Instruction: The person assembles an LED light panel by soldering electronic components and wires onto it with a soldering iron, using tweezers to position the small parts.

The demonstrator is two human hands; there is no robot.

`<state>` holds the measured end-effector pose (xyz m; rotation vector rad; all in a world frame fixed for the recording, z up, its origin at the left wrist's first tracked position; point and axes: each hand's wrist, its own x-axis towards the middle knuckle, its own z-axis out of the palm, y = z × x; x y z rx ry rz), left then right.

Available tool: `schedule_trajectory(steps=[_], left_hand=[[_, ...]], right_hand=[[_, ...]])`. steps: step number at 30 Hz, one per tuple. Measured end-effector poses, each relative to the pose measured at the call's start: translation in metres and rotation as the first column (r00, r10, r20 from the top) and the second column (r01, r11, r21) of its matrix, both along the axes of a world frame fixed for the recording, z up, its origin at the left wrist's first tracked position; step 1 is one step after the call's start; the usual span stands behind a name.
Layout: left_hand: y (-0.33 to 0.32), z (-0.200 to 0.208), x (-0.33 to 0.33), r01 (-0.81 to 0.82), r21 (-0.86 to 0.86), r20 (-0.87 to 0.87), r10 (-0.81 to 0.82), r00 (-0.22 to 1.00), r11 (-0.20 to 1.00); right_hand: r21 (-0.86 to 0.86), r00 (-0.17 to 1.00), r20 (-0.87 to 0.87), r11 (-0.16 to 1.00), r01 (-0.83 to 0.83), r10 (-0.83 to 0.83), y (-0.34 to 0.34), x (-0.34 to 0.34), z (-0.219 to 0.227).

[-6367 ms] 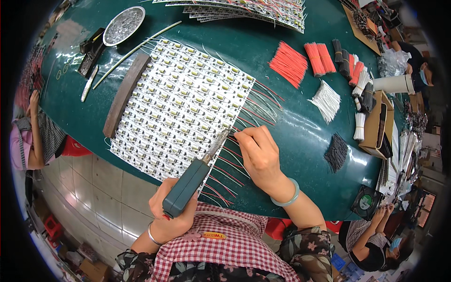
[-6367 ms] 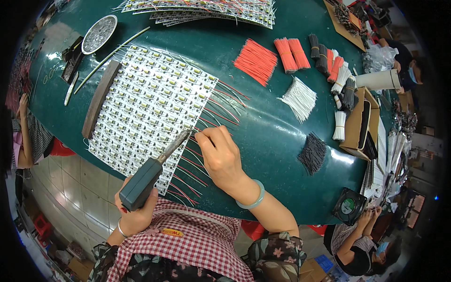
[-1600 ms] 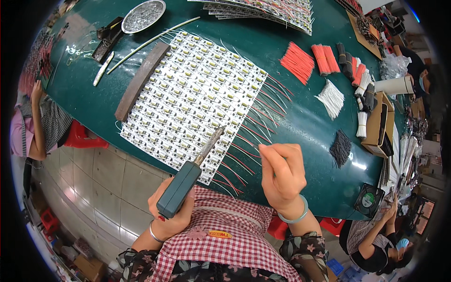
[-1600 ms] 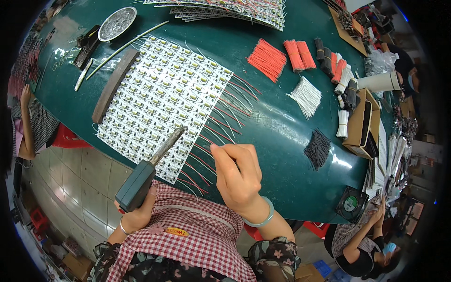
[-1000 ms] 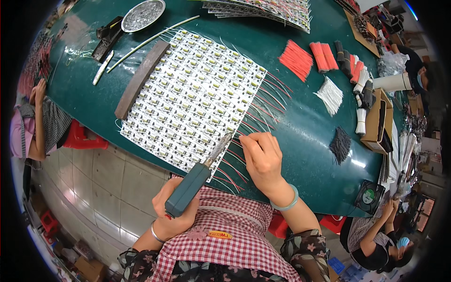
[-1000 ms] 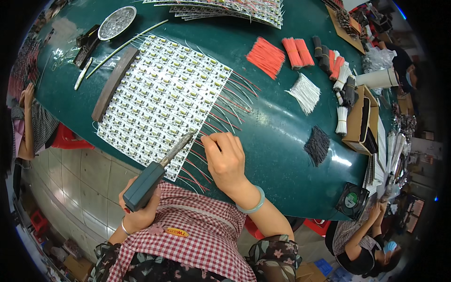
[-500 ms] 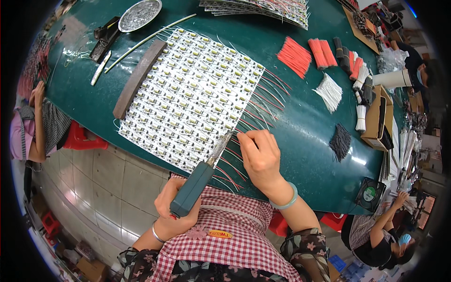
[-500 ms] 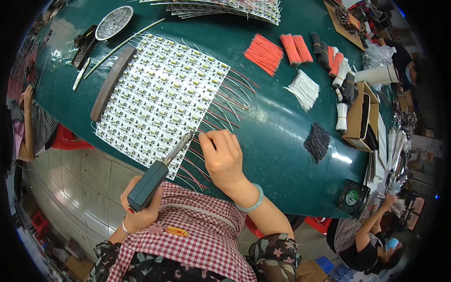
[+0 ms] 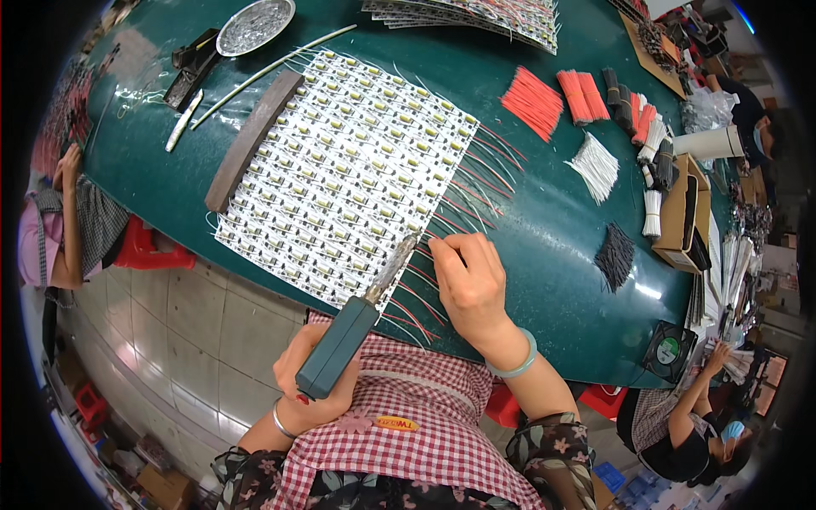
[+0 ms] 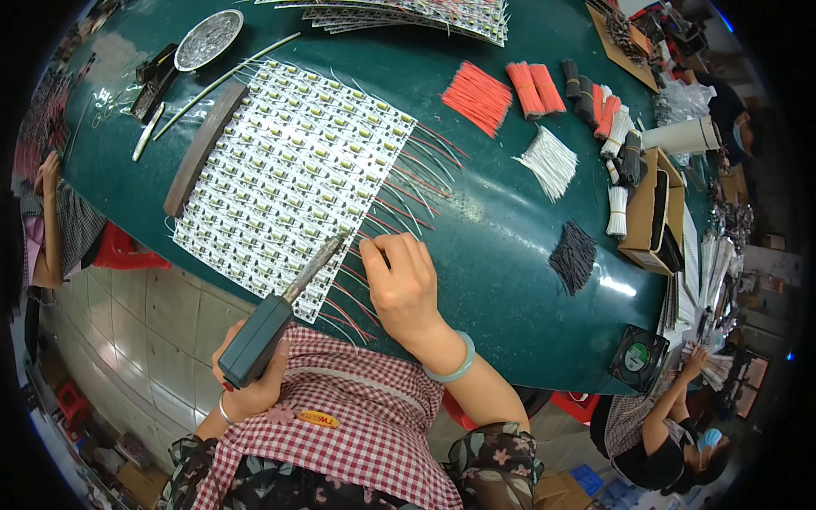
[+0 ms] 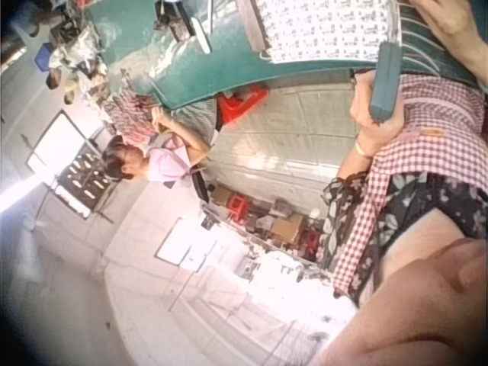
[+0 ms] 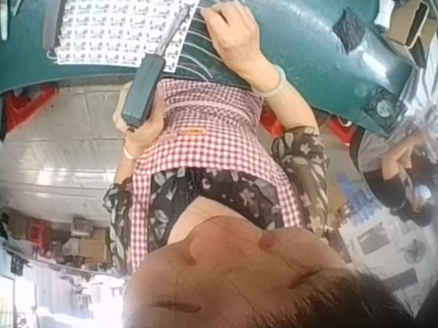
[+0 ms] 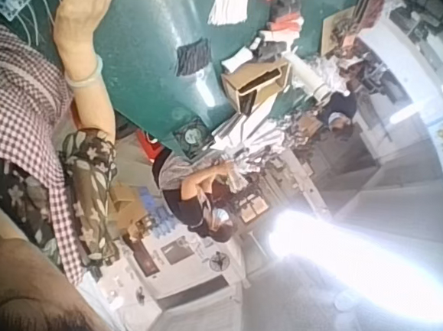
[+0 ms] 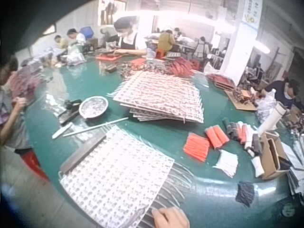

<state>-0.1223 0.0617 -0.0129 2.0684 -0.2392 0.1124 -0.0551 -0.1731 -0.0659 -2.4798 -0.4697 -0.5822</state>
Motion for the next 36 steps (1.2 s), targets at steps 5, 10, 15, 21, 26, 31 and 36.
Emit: schedule_trajectory(steps=[5, 10, 15, 21, 26, 31, 36], left_hand=[[0.002, 0.000, 0.000, 0.018, 0.003, 0.009, -0.018, 1.000, 1.000], [0.002, -0.004, -0.004, -0.009, -0.009, -0.016, 0.009, 1.000, 1.000], [-0.003, -0.007, -0.002, 0.007, -0.035, -0.031, -0.008, 1.000, 0.999], [-0.006, -0.011, -0.003, 0.020, -0.002, -0.025, -0.020, 0.999, 1.000], [-0.007, -0.012, -0.005, 0.002, -0.007, -0.024, -0.002, 1.000, 1.000], [-0.007, -0.015, -0.005, 0.007, 0.009, -0.002, -0.007, 1.000, 1.000], [-0.004, -0.012, -0.005, 0.022, 0.004, -0.009, -0.022, 1.000, 1.000]], right_hand=[[0.026, 1.000, -0.010, 1.000, -0.003, 0.003, -0.001, -0.002, 0.000], [0.077, 0.998, -0.046, 0.996, 0.035, -0.032, -0.006, -0.009, 0.003], [0.077, 0.999, -0.019, 0.996, 0.033, -0.032, -0.005, -0.008, 0.001], [0.079, 1.000, -0.010, 0.996, 0.030, -0.029, -0.004, -0.009, -0.001], [0.076, 1.000, -0.002, 0.997, 0.029, -0.029, -0.003, -0.009, -0.001], [0.079, 1.000, 0.007, 0.997, 0.024, -0.024, -0.003, -0.008, -0.003], [0.075, 1.000, 0.009, 0.997, 0.021, -0.022, -0.004, -0.008, -0.004]])
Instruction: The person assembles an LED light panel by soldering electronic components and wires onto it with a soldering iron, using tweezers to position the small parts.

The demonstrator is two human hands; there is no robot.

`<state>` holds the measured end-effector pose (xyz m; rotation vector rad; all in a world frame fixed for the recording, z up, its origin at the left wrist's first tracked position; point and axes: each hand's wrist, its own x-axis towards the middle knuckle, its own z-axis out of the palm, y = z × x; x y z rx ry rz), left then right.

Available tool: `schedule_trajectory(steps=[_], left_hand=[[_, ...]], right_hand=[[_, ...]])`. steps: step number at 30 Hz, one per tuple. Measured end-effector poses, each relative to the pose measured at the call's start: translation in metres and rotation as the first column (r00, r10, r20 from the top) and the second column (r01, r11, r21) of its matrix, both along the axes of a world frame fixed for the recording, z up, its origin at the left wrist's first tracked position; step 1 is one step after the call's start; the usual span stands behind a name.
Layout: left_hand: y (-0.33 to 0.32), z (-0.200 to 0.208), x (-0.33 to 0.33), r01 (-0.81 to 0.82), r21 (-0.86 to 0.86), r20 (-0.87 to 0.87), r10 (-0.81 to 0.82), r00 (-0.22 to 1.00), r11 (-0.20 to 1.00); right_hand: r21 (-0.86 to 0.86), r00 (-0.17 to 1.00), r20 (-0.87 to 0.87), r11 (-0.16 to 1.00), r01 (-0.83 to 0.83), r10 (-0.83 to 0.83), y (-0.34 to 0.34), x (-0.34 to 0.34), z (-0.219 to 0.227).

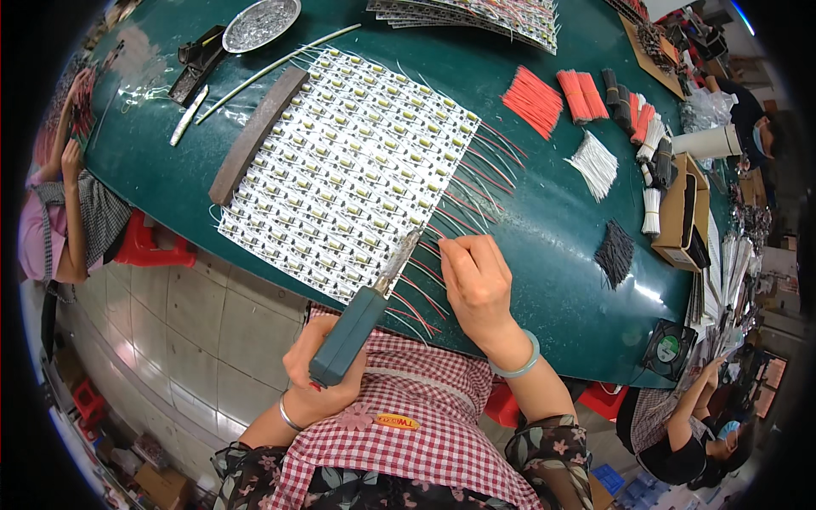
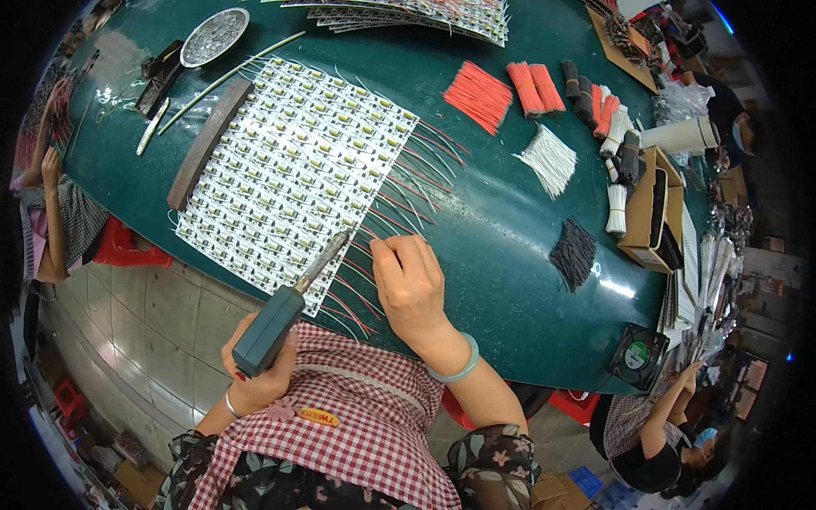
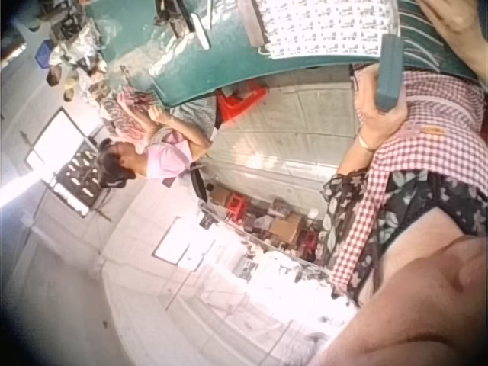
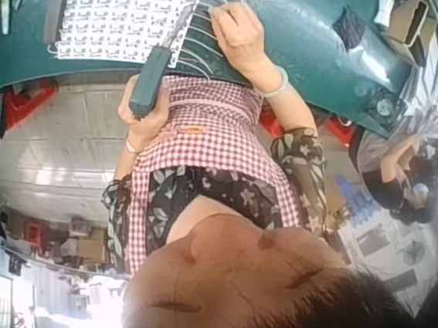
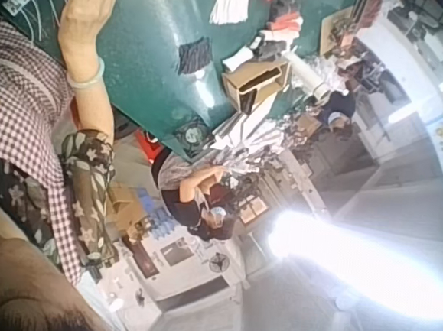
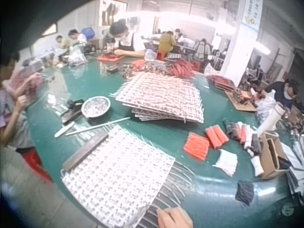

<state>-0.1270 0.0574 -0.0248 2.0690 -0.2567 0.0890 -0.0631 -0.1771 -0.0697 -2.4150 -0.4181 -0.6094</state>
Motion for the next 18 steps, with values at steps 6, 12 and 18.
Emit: schedule_trajectory(steps=[6, 12, 18], left_hand=[[0.007, 0.002, -0.015, -0.285, -0.270, -0.397, 0.163, 0.903, 0.920], [0.029, 0.017, -0.001, -0.528, -0.762, -0.629, -0.230, 0.743, 0.376], [0.032, 0.009, -0.008, -0.585, -0.756, -0.653, -0.283, 0.703, 0.294]], right_hand=[[0.007, 1.000, -0.011, 1.000, 0.000, 0.000, 0.001, 0.000, 0.002], [0.016, 1.000, -0.025, 1.000, 0.009, -0.009, -0.001, -0.004, 0.004], [0.035, 0.997, -0.052, 0.998, 0.060, -0.058, -0.014, -0.020, 0.028]])
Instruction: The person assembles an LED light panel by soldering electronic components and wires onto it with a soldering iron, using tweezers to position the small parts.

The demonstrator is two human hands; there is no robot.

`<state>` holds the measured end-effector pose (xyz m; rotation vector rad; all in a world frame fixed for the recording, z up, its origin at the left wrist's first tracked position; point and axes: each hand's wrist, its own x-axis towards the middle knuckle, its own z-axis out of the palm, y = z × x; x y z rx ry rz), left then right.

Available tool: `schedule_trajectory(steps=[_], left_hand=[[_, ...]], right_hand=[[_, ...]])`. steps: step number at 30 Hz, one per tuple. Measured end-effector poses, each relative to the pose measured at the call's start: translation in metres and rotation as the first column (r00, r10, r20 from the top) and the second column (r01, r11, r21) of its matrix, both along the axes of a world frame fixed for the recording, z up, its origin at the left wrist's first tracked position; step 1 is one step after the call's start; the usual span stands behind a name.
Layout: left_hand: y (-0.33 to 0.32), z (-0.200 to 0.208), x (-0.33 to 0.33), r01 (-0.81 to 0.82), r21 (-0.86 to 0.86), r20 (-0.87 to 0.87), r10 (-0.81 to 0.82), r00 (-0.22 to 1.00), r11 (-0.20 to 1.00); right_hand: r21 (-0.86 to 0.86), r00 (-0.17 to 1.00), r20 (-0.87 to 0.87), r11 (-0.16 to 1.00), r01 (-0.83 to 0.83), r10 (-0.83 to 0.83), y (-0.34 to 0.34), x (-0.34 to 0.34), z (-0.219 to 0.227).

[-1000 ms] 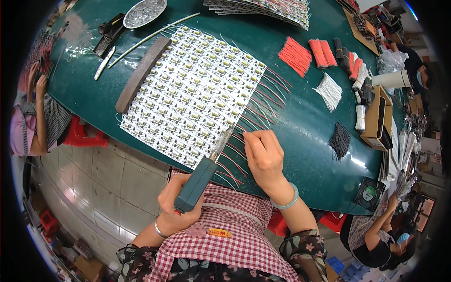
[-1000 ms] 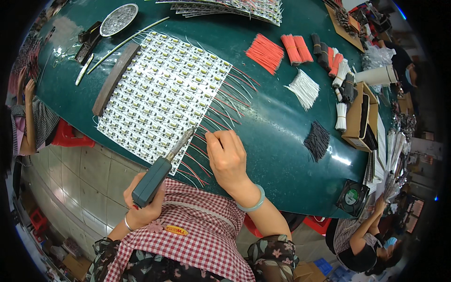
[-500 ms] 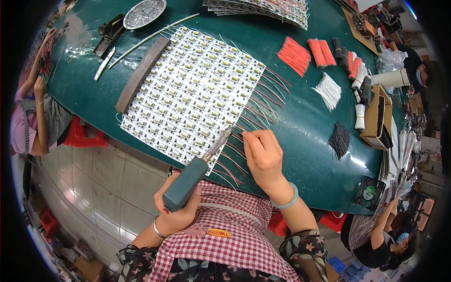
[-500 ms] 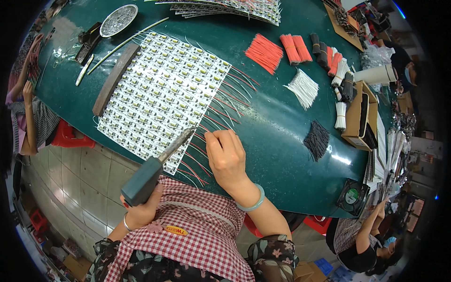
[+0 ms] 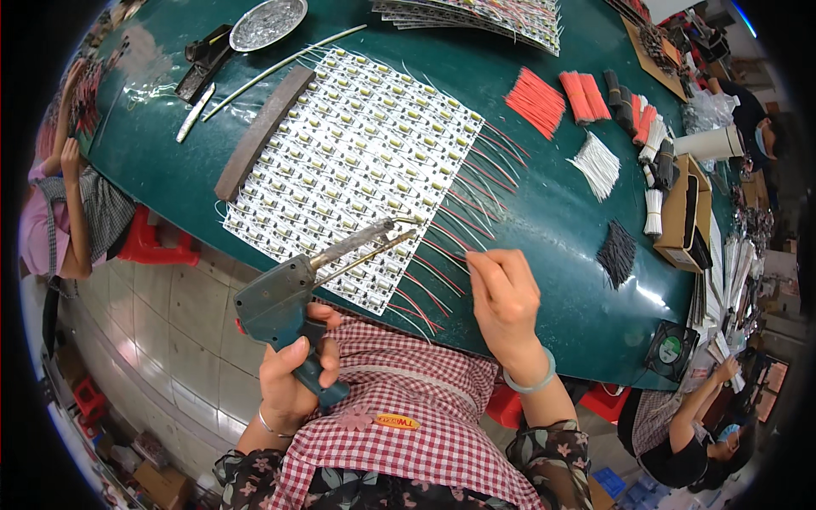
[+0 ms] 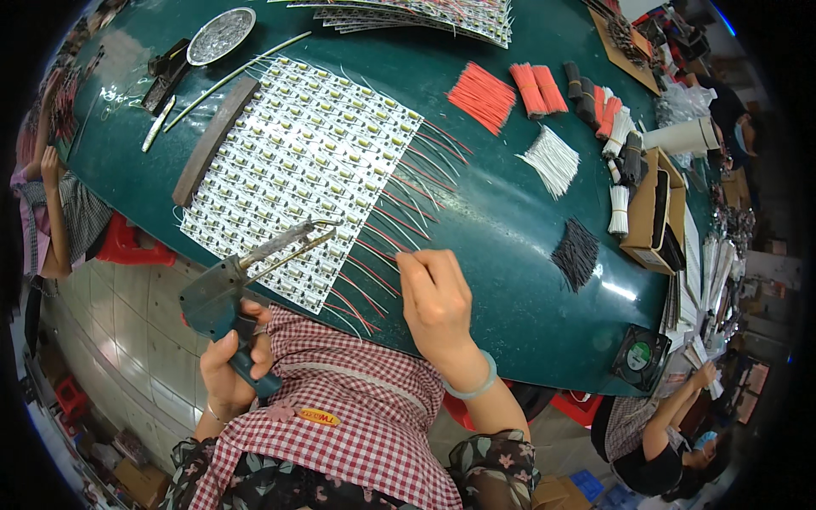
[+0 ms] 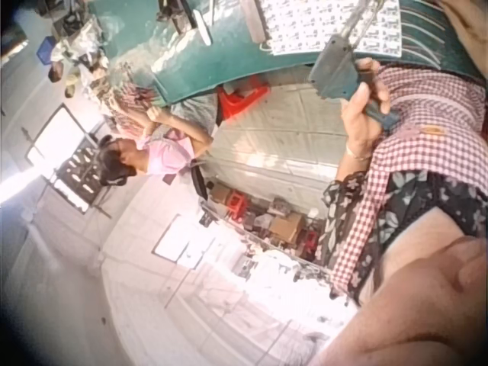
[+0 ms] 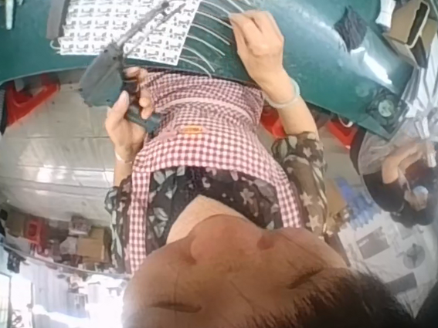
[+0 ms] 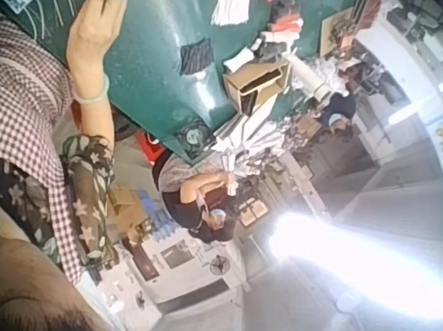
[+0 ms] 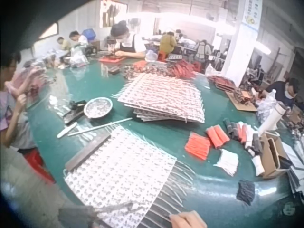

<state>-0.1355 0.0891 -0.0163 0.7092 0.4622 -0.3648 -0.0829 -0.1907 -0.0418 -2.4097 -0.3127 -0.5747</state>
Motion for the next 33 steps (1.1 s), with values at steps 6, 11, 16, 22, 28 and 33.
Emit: schedule_trajectory(steps=[6, 11, 16, 22, 28, 33], left_hand=[[-0.012, -0.005, -0.008, 0.031, 0.155, 0.069, -0.043, 0.997, 0.987], [-0.016, 0.001, -0.011, 0.015, 0.411, 0.221, -0.115, 0.968, 0.911], [-0.001, -0.017, -0.035, 0.131, 0.771, 0.102, -0.323, 0.941, 0.623], [-0.005, -0.013, -0.021, 0.129, 0.886, 0.147, -0.534, 0.832, 0.445], [-0.005, -0.016, -0.016, 0.015, 0.936, 0.233, -0.647, 0.726, 0.353], [-0.012, -0.013, -0.013, -0.064, 0.937, 0.278, -0.620, 0.734, 0.344]], right_hand=[[0.055, 0.992, 0.127, 0.998, -0.022, 0.015, 0.013, -0.006, 0.021], [0.072, 0.990, 0.101, 0.992, -0.106, 0.099, 0.027, 0.004, -0.008], [0.051, 0.994, 0.066, 0.995, -0.088, 0.085, 0.031, 0.009, -0.023], [0.042, 0.996, 0.041, 0.996, -0.085, 0.083, 0.032, 0.011, -0.027], [0.023, 0.997, 0.026, 0.997, -0.072, 0.071, 0.033, 0.011, -0.027], [0.020, 0.998, 0.019, 0.997, -0.068, 0.067, 0.033, 0.011, -0.027]])
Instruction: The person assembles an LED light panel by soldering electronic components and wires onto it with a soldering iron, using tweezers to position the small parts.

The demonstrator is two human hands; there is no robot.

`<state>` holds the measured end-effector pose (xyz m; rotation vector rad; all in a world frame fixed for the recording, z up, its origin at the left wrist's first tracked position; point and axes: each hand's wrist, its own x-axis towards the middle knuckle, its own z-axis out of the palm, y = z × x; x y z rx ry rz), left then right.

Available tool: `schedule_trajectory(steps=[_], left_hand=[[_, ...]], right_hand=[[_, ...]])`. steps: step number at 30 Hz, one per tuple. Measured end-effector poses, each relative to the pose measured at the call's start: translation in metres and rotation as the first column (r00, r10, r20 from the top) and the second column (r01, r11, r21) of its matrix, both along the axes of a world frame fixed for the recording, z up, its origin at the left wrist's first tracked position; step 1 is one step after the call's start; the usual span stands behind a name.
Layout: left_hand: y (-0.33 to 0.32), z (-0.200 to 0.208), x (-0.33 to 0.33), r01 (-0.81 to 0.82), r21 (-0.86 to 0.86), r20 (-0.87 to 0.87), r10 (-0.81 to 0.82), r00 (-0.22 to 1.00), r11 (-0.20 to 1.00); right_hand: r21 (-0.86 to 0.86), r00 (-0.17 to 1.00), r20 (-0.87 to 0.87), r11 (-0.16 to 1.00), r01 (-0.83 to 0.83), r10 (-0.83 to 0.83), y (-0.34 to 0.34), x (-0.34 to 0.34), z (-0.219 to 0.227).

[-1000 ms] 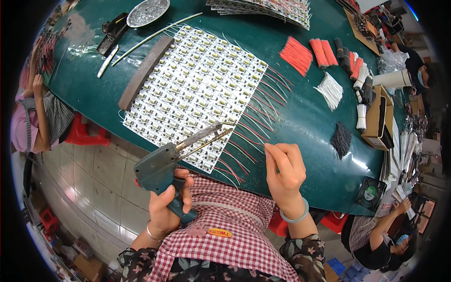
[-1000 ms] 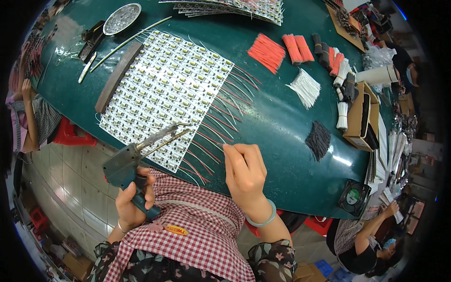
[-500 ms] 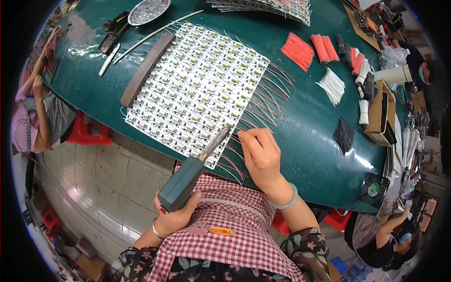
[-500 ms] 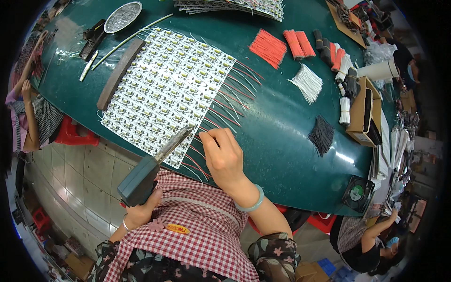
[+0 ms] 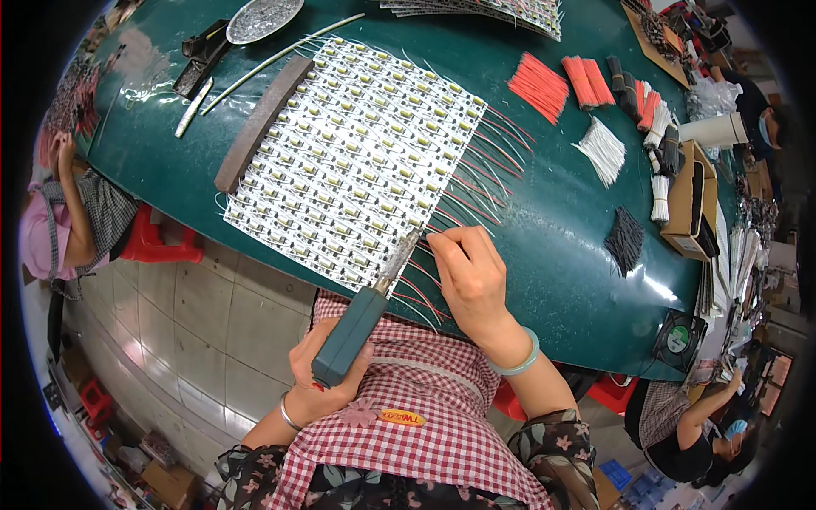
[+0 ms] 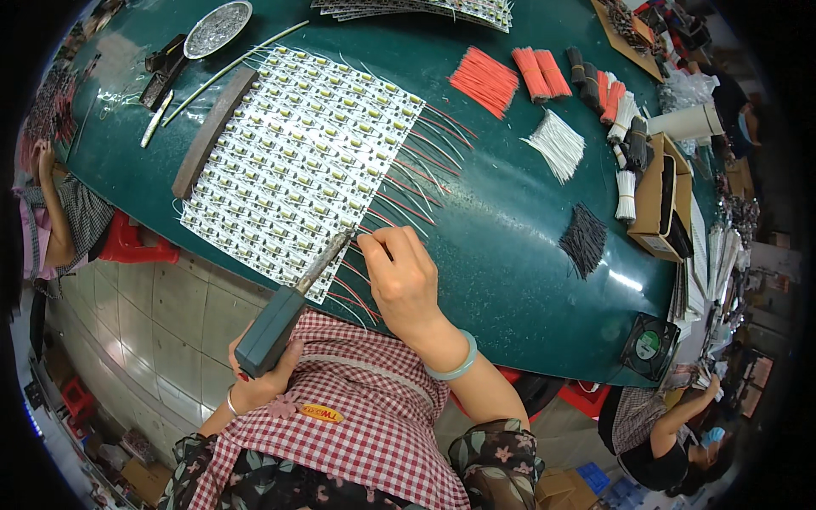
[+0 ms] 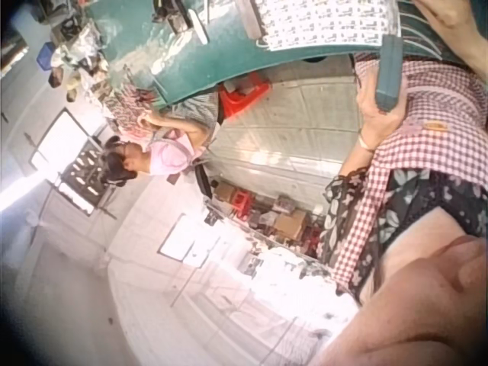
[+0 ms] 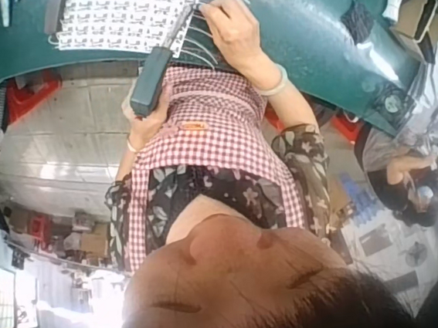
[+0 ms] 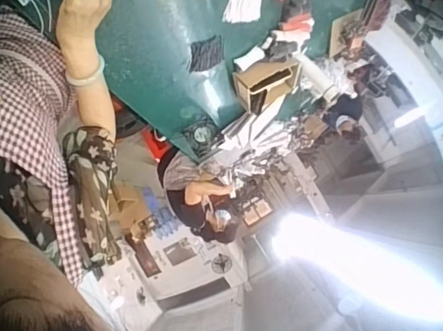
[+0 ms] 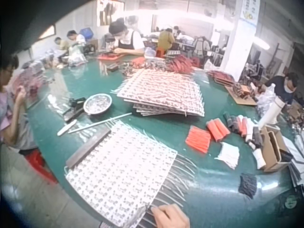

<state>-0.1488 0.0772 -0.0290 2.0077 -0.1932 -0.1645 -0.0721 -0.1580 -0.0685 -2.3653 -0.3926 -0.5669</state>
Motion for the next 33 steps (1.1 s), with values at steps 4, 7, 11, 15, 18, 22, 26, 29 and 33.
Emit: schedule_trajectory(steps=[4, 7, 11, 15, 18, 22, 26, 29, 33], left_hand=[[-0.004, 0.003, -0.001, -0.034, -0.016, -0.033, 0.033, 0.999, 0.999], [-0.003, 0.003, -0.001, -0.019, -0.018, -0.014, 0.019, 1.000, 1.000], [-0.002, 0.004, -0.001, -0.003, -0.003, 0.007, 0.003, 1.000, 1.000], [0.007, -0.005, -0.008, 0.019, -0.002, 0.094, -0.018, 0.995, 1.000], [0.014, -0.021, -0.024, -0.032, -0.014, -0.034, 0.031, 0.999, 0.999], [0.017, -0.025, -0.028, -0.012, -0.003, -0.045, 0.012, 0.999, 1.000], [0.011, -0.013, -0.018, -0.025, -0.017, 0.003, 0.025, 1.000, 1.000], [0.014, -0.006, -0.013, -0.011, -0.005, 0.076, 0.011, 0.997, 1.000], [0.016, -0.001, -0.013, 0.023, 0.025, 0.150, -0.027, 0.988, 0.999]], right_hand=[[0.000, 1.000, -0.004, 1.000, -0.004, 0.004, 0.000, 0.000, 0.000], [-0.006, 1.000, -0.001, 1.000, -0.002, 0.002, 0.000, 0.000, 0.001], [-0.009, 1.000, 0.006, 1.000, 0.003, -0.003, 0.001, 0.000, 0.000], [-0.013, 1.000, 0.011, 1.000, -0.005, 0.005, 0.000, 0.000, 0.000], [-0.019, 1.000, 0.010, 1.000, -0.006, 0.006, 0.000, 0.000, 0.001], [-0.019, 1.000, 0.000, 1.000, -0.006, 0.006, 0.000, -0.001, 0.001], [-0.027, 1.000, 0.013, 1.000, -0.002, 0.003, 0.002, -0.003, 0.003], [-0.071, 0.996, 0.089, 0.997, -0.001, 0.008, 0.002, -0.006, 0.010], [-0.049, 0.997, 0.071, 0.999, -0.015, 0.018, 0.006, -0.013, 0.012]])
